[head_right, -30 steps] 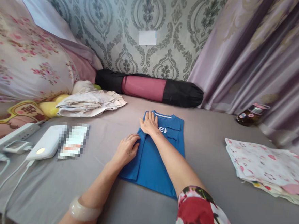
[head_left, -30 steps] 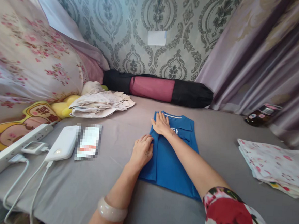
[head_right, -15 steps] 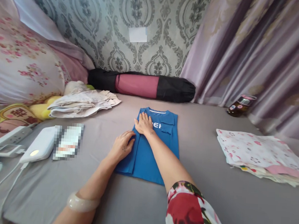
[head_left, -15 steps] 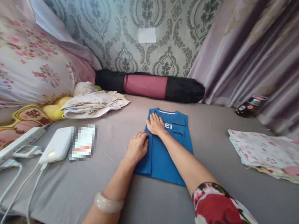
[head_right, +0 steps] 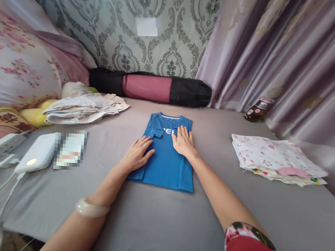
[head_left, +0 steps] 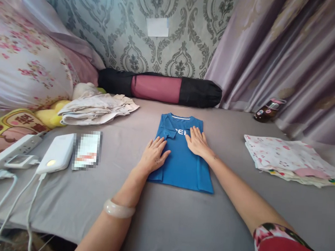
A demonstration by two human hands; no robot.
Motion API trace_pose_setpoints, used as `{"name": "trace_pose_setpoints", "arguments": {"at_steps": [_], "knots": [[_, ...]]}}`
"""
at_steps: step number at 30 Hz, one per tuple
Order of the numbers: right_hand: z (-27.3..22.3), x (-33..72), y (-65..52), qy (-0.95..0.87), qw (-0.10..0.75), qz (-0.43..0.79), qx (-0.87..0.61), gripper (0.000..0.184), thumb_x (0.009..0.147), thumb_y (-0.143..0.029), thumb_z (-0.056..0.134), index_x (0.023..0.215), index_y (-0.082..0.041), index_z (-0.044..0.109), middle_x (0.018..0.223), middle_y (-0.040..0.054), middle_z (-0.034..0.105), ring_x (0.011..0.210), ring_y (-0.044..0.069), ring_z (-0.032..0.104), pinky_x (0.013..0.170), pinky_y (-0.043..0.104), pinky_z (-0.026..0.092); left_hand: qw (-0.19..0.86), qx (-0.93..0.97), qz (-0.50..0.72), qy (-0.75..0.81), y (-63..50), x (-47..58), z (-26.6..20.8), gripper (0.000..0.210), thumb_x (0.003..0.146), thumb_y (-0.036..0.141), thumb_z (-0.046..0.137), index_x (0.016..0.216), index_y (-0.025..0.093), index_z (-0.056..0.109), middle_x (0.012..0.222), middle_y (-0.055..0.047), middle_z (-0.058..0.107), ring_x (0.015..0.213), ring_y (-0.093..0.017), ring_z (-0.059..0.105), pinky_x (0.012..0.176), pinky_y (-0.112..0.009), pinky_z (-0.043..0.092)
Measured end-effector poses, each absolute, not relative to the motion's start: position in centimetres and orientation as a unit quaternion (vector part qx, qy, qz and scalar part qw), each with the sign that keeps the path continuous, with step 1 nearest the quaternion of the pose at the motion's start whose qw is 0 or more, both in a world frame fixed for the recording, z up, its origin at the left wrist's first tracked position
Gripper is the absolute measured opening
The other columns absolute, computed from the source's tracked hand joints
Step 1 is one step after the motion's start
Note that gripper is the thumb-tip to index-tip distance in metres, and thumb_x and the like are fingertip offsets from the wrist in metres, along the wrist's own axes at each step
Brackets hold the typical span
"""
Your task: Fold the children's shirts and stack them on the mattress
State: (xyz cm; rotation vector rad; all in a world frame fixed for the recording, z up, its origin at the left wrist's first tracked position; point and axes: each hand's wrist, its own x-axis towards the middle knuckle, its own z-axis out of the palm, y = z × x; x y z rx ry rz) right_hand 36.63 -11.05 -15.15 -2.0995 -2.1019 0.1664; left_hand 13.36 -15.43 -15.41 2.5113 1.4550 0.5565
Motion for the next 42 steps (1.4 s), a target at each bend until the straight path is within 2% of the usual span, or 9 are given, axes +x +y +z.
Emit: {"name": "trace_pose_setpoints", "arguments": {"at_steps": [8,17,20,24,28,31,34,38,42], "knots": [[-15.9,36.2,-11.9,-0.711,0.104,0.050,-0.693,0.065,0.099,-0.043,0.022,0.149,-0.004,0.030,0.158,0.0148,0.023,0.147,0.027,0.017,0.119,0.045,0.011,0.070,0.857,0.126,0.494,-15.2,13.4,-16.1,0.053,0.098,0.047,0.035,0.143,0.020,0.041,0.153,-0.011,0.037,0.144,-0.025,0.028,0.117,-0.050,0.023],[-14.9,38.2,-14.7,-0.690,0.186,0.167,-0.679,0.064,0.095,-0.041,0.037,0.149,-0.006,0.031,0.158,0.0176,0.023,0.146,0.026,0.020,0.119,0.039,0.019,0.046,0.863,0.053,0.500,-15.9,13.7,-14.8,0.057,0.100,0.046,0.027,0.147,0.014,0.035,0.157,-0.012,0.029,0.146,-0.026,0.023,0.118,-0.049,0.021],[-15.4,39.1,-17.5,-0.713,0.190,0.160,-0.656,0.065,0.090,-0.036,0.046,0.148,-0.009,0.033,0.157,0.0173,0.027,0.145,0.027,0.023,0.119,0.041,0.022,0.064,0.870,0.056,0.486,-16.4,12.9,-14.6,0.058,0.099,0.047,0.029,0.146,0.014,0.036,0.155,-0.015,0.032,0.145,-0.028,0.025,0.117,-0.051,0.024],[-14.9,40.1,-21.8,-0.736,0.207,0.143,-0.629,0.053,0.089,-0.033,0.049,0.138,-0.012,0.047,0.150,0.0175,0.039,0.140,0.026,0.036,0.115,0.040,0.031,0.098,0.882,0.119,0.445,-17.7,10.8,-14.5,0.057,0.096,0.049,0.036,0.141,0.014,0.042,0.148,-0.016,0.043,0.138,-0.027,0.039,0.113,-0.044,0.033],[-13.7,40.9,-24.7,-0.663,0.256,0.158,-0.686,0.038,0.089,-0.030,0.051,0.123,-0.016,0.059,0.119,0.0139,0.066,0.105,0.023,0.065,0.094,0.037,0.049,0.151,0.825,0.210,0.503,-19.3,8.6,-13.4,0.050,0.090,0.047,0.046,0.129,0.015,0.051,0.124,-0.015,0.062,0.110,-0.025,0.062,0.098,-0.040,0.047],[-13.0,41.1,-25.9,-0.594,0.262,0.233,-0.724,0.029,0.089,-0.030,0.053,0.113,-0.016,0.062,0.095,0.0095,0.072,0.075,0.018,0.068,0.071,0.029,0.054,0.245,0.747,0.205,0.583,-20.3,7.9,-12.1,0.050,0.085,0.047,0.052,0.121,0.013,0.055,0.095,-0.009,0.070,0.083,-0.022,0.067,0.080,-0.036,0.053],[-12.1,40.6,-26.8,-0.543,0.262,0.320,-0.731,0.027,0.090,-0.029,0.051,0.111,-0.015,0.061,0.078,0.0053,0.070,0.058,0.014,0.064,0.052,0.023,0.048,0.341,0.685,0.200,0.612,-21.0,8.1,-11.0,0.056,0.078,0.053,0.057,0.117,0.013,0.056,0.083,-0.006,0.069,0.072,-0.020,0.065,0.066,-0.031,0.051],[-10.5,39.5,-27.9,-0.497,0.242,0.399,-0.732,0.030,0.092,-0.033,0.048,0.114,-0.015,0.057,0.050,-0.0036,0.056,0.040,0.010,0.049,0.039,0.019,0.036,0.445,0.624,0.208,0.608,-21.6,9.0,-10.0,0.063,0.075,0.057,0.060,0.120,0.013,0.053,0.073,-0.001,0.063,0.056,-0.014,0.056,0.054,-0.026,0.045],[-9.6,39.4,-29.0,-0.474,0.245,0.493,-0.687,0.048,0.093,-0.044,0.047,0.133,-0.017,0.045,0.047,-0.0056,0.050,0.050,0.014,0.055,0.037,0.017,0.027,0.532,0.605,0.195,0.559,-22.3,9.4,-9.3,0.070,0.077,0.059,0.061,0.132,0.018,0.048,0.059,0.005,0.051,0.051,-0.012,0.050,0.048,-0.023,0.038]]}}
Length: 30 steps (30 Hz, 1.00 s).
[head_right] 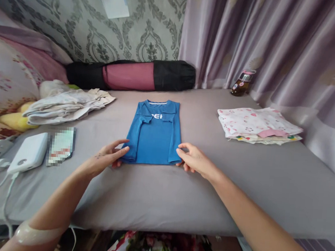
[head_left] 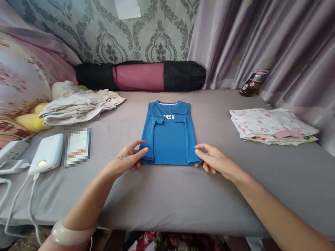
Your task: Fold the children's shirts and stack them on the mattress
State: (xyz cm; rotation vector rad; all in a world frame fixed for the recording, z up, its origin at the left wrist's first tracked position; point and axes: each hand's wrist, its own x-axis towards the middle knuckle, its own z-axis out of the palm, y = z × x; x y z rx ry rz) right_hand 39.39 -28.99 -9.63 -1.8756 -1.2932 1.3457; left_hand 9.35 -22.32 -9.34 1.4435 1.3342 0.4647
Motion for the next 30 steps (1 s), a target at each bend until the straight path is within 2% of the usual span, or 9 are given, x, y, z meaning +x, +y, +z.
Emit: {"name": "trace_pose_setpoints", "arguments": {"at_steps": [2,4,8,13,16,18,21,26,30], "knots": [[-9.7,39.7,-29.4,-0.505,0.256,0.511,-0.646,0.058,0.091,-0.044,0.050,0.141,-0.018,0.038,0.054,-0.0051,0.052,0.058,0.014,0.058,0.040,0.017,0.030,0.550,0.621,0.181,0.529,-22.5,9.0,-9.1,0.069,0.078,0.057,0.062,0.134,0.019,0.047,0.058,0.006,0.049,0.053,-0.012,0.048,0.050,-0.022,0.037],[-9.9,40.1,-29.7,-0.568,0.241,0.492,-0.615,0.061,0.087,-0.037,0.056,0.143,-0.019,0.039,0.064,-0.0044,0.054,0.059,0.012,0.055,0.046,0.019,0.035,0.555,0.649,0.163,0.495,-22.5,8.4,-9.0,0.065,0.079,0.051,0.063,0.134,0.020,0.049,0.063,0.005,0.050,0.058,-0.012,0.047,0.053,-0.022,0.038],[-10.4,40.4,-30.1,-0.689,0.176,0.347,-0.611,0.061,0.079,-0.016,0.054,0.140,-0.020,0.047,0.075,-0.0016,0.058,0.064,0.012,0.054,0.060,0.023,0.042,0.527,0.726,0.122,0.424,-22.2,7.1,-9.0,0.059,0.080,0.032,0.059,0.136,0.021,0.047,0.077,0.001,0.054,0.067,-0.013,0.049,0.061,-0.025,0.042],[-11.0,40.1,-29.7,-0.759,0.149,0.126,-0.621,0.053,0.079,-0.008,0.047,0.128,-0.022,0.057,0.104,0.0068,0.061,0.085,0.019,0.060,0.077,0.031,0.048,0.292,0.845,0.145,0.424,-21.7,6.7,-10.6,0.054,0.075,0.016,0.050,0.129,0.020,0.054,0.102,-0.007,0.056,0.085,-0.019,0.054,0.078,-0.033,0.049],[-11.4,40.2,-29.2,-0.803,0.161,0.050,-0.572,0.059,0.075,-0.002,0.044,0.130,-0.021,0.057,0.122,0.0105,0.058,0.106,0.024,0.058,0.092,0.039,0.047,0.147,0.890,0.181,0.393,-21.2,6.5,-11.7,0.049,0.077,0.014,0.050,0.124,0.021,0.060,0.116,-0.011,0.054,0.102,-0.024,0.053,0.092,-0.042,0.048],[-11.7,40.4,-29.0,-0.835,0.172,0.045,-0.521,0.064,0.074,0.000,0.042,0.133,-0.022,0.055,0.133,0.0099,0.055,0.120,0.025,0.053,0.101,0.043,0.044,0.111,0.912,0.174,0.355,-20.8,6.2,-12.2,0.048,0.079,0.012,0.048,0.125,0.024,0.060,0.128,-0.011,0.052,0.114,-0.026,0.051,0.100,-0.046,0.044],[-12.1,40.7,-28.7,-0.851,0.181,0.076,-0.488,0.067,0.074,0.001,0.038,0.135,-0.023,0.054,0.136,0.0082,0.056,0.124,0.023,0.052,0.105,0.043,0.043,0.143,0.935,0.134,0.295,-20.1,5.9,-12.4,0.052,0.081,0.010,0.044,0.129,0.026,0.057,0.136,-0.007,0.054,0.125,-0.024,0.050,0.107,-0.044,0.040],[-11.7,40.8,-28.2,-0.831,0.193,0.135,-0.504,0.050,0.080,-0.007,0.044,0.123,-0.023,0.064,0.129,0.0059,0.063,0.117,0.023,0.060,0.101,0.039,0.048,0.219,0.915,0.123,0.315,-19.5,6.4,-11.7,0.038,0.089,0.024,0.045,0.122,0.024,0.063,0.123,-0.007,0.066,0.115,-0.022,0.060,0.103,-0.036,0.045],[-10.6,40.6,-27.3,-0.783,0.209,0.193,-0.554,0.034,0.089,-0.022,0.048,0.115,-0.028,0.069,0.112,0.0006,0.071,0.102,0.020,0.066,0.092,0.032,0.050,0.257,0.859,0.132,0.423,-19.6,7.7,-10.4,0.038,0.092,0.044,0.044,0.117,0.024,0.066,0.101,-0.004,0.072,0.079,-0.017,0.066,0.074,-0.026,0.051]]}}
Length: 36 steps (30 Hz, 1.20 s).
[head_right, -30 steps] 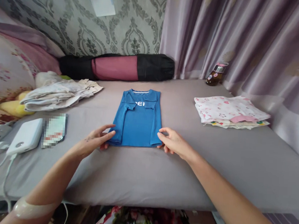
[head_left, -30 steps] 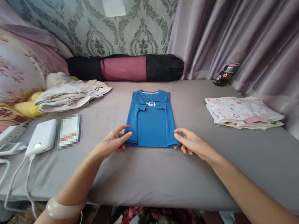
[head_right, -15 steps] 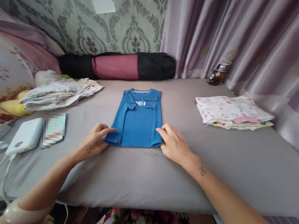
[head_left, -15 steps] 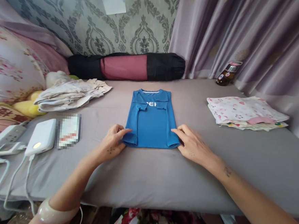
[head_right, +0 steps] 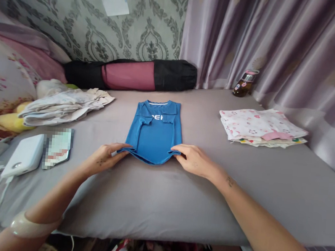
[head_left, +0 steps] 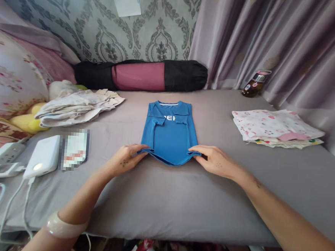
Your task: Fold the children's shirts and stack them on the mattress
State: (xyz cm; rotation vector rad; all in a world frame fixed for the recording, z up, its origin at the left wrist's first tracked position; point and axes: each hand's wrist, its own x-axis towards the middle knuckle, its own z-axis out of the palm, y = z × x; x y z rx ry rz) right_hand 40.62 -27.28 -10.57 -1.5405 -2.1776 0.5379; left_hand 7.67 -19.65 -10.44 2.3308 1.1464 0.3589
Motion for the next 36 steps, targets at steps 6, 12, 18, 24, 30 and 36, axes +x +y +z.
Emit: {"name": "trace_pose_setpoints", "arguments": {"at_steps": [6,12,18,24,30,36], "knots": [[-11.0,40.4,-25.4,-0.689,0.252,0.197,-0.650,0.030,0.091,-0.040,0.046,0.099,-0.023,0.070,0.065,-0.0031,0.063,0.056,0.014,0.053,0.057,0.025,0.041,0.248,0.801,0.151,0.523,-18.4,9.4,-10.1,0.040,0.087,0.050,0.043,0.089,0.018,0.068,0.057,0.004,0.051,0.054,-0.012,0.045,0.054,-0.022,0.035],[-12.9,40.2,-24.1,-0.636,0.288,0.177,-0.694,0.027,0.089,-0.039,0.047,0.077,-0.021,0.063,0.067,0.0003,0.062,0.063,0.016,0.056,0.061,0.026,0.040,0.213,0.762,0.141,0.594,-16.9,10.9,-10.8,0.031,0.083,0.044,0.046,0.070,0.019,0.060,0.052,0.003,0.046,0.053,-0.013,0.043,0.052,-0.024,0.028],[-13.5,40.0,-24.1,-0.598,0.274,0.165,-0.735,0.026,0.087,-0.032,0.050,0.106,-0.022,0.064,0.077,0.0021,0.068,0.067,0.017,0.061,0.066,0.027,0.043,0.144,0.766,0.122,0.614,-16.7,11.6,-11.7,0.028,0.086,0.041,0.046,0.081,0.020,0.065,0.061,-0.003,0.061,0.060,-0.018,0.057,0.054,-0.025,0.032],[-13.0,39.5,-24.5,-0.609,0.247,0.153,-0.738,0.034,0.088,-0.025,0.047,0.120,-0.021,0.057,0.075,0.0014,0.067,0.072,0.019,0.062,0.068,0.028,0.043,0.125,0.749,0.125,0.638,-16.8,11.5,-12.5,0.034,0.090,0.045,0.046,0.105,0.020,0.064,0.082,-0.007,0.070,0.078,-0.025,0.066,0.065,-0.028,0.044],[-13.2,39.5,-24.6,-0.611,0.233,0.150,-0.742,0.032,0.089,-0.026,0.048,0.120,-0.022,0.056,0.071,-0.0001,0.065,0.070,0.019,0.062,0.067,0.028,0.044,0.113,0.762,0.165,0.616,-17.0,11.0,-13.7,0.034,0.091,0.042,0.050,0.117,0.020,0.055,0.092,-0.008,0.068,0.084,-0.024,0.066,0.072,-0.032,0.050],[-12.8,38.3,-25.3,-0.670,0.230,0.011,-0.705,0.037,0.096,-0.030,0.038,0.127,-0.021,0.056,0.115,0.0126,0.064,0.102,0.026,0.062,0.086,0.039,0.048,0.020,0.837,0.256,0.483,-17.7,11.4,-13.5,0.035,0.096,0.035,0.043,0.125,0.019,0.053,0.121,-0.014,0.059,0.112,-0.026,0.057,0.097,-0.042,0.046]]}}
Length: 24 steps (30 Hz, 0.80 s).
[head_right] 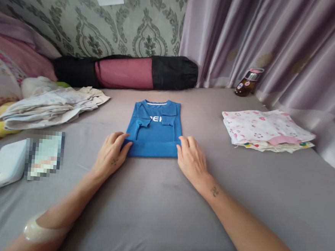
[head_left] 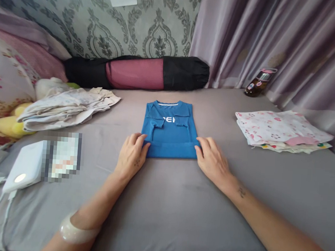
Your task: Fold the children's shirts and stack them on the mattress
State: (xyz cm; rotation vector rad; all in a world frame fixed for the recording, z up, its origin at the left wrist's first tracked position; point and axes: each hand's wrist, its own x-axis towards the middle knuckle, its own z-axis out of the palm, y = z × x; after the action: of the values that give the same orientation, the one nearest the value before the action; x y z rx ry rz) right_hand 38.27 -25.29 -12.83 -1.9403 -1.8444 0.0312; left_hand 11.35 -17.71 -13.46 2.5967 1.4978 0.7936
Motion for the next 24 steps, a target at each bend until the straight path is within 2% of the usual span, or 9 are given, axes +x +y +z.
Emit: {"name": "trace_pose_setpoints", "arguments": {"at_steps": [2,4,7,12,16,24], "knots": [[-12.6,37.4,-25.6,-0.730,0.220,-0.014,-0.647,0.042,0.099,-0.032,0.034,0.136,-0.022,0.051,0.135,0.0129,0.055,0.123,0.028,0.052,0.101,0.045,0.042,0.009,0.877,0.229,0.423,-18.3,12.2,-13.1,0.037,0.098,0.034,0.040,0.129,0.020,0.053,0.132,-0.013,0.056,0.126,-0.028,0.049,0.105,-0.045,0.040],[-12.5,36.7,-25.8,-0.790,0.194,-0.004,-0.581,0.047,0.100,-0.032,0.033,0.144,-0.022,0.042,0.150,0.0095,0.042,0.139,0.028,0.035,0.113,0.050,0.030,0.006,0.911,0.182,0.371,-19.0,13.2,-13.0,0.041,0.099,0.035,0.037,0.135,0.021,0.050,0.143,-0.011,0.050,0.138,-0.029,0.036,0.112,-0.049,0.032],[-12.6,36.1,-26.0,-0.837,0.153,0.026,-0.524,0.051,0.100,-0.034,0.033,0.150,-0.023,0.032,0.157,0.0067,0.030,0.146,0.027,0.020,0.117,0.055,0.019,0.005,0.934,0.135,0.331,-19.7,14.2,-13.4,0.049,0.100,0.040,0.034,0.143,0.019,0.044,0.152,-0.009,0.039,0.146,-0.030,0.022,0.118,-0.054,0.020],[-12.8,36.1,-26.2,-0.848,0.124,0.065,-0.510,0.053,0.101,-0.038,0.034,0.152,-0.028,0.028,0.158,0.0054,0.026,0.147,0.028,0.016,0.116,0.060,0.017,0.023,0.937,0.115,0.330,-19.8,14.2,-14.2,0.054,0.100,0.045,0.032,0.149,0.024,0.035,0.156,-0.007,0.033,0.148,-0.030,0.015,0.118,-0.058,0.014],[-12.9,36.2,-26.1,-0.847,0.106,0.088,-0.513,0.053,0.101,-0.041,0.032,0.152,-0.029,0.028,0.158,0.0042,0.027,0.147,0.029,0.017,0.116,0.060,0.018,0.048,0.937,0.087,0.336,-19.6,13.9,-14.6,0.055,0.100,0.049,0.030,0.151,0.029,0.029,0.157,-0.005,0.031,0.147,-0.030,0.018,0.117,-0.059,0.015],[-12.7,36.0,-26.0,-0.846,0.077,0.101,-0.517,0.054,0.101,-0.045,0.028,0.151,-0.024,0.030,0.158,0.0044,0.026,0.146,0.032,0.017,0.115,0.065,0.018,0.057,0.933,0.028,0.353,-19.8,14.3,-13.7,0.057,0.100,0.051,0.022,0.152,0.027,0.026,0.158,-0.004,0.025,0.147,-0.030,0.017,0.116,-0.061,0.018]]}}
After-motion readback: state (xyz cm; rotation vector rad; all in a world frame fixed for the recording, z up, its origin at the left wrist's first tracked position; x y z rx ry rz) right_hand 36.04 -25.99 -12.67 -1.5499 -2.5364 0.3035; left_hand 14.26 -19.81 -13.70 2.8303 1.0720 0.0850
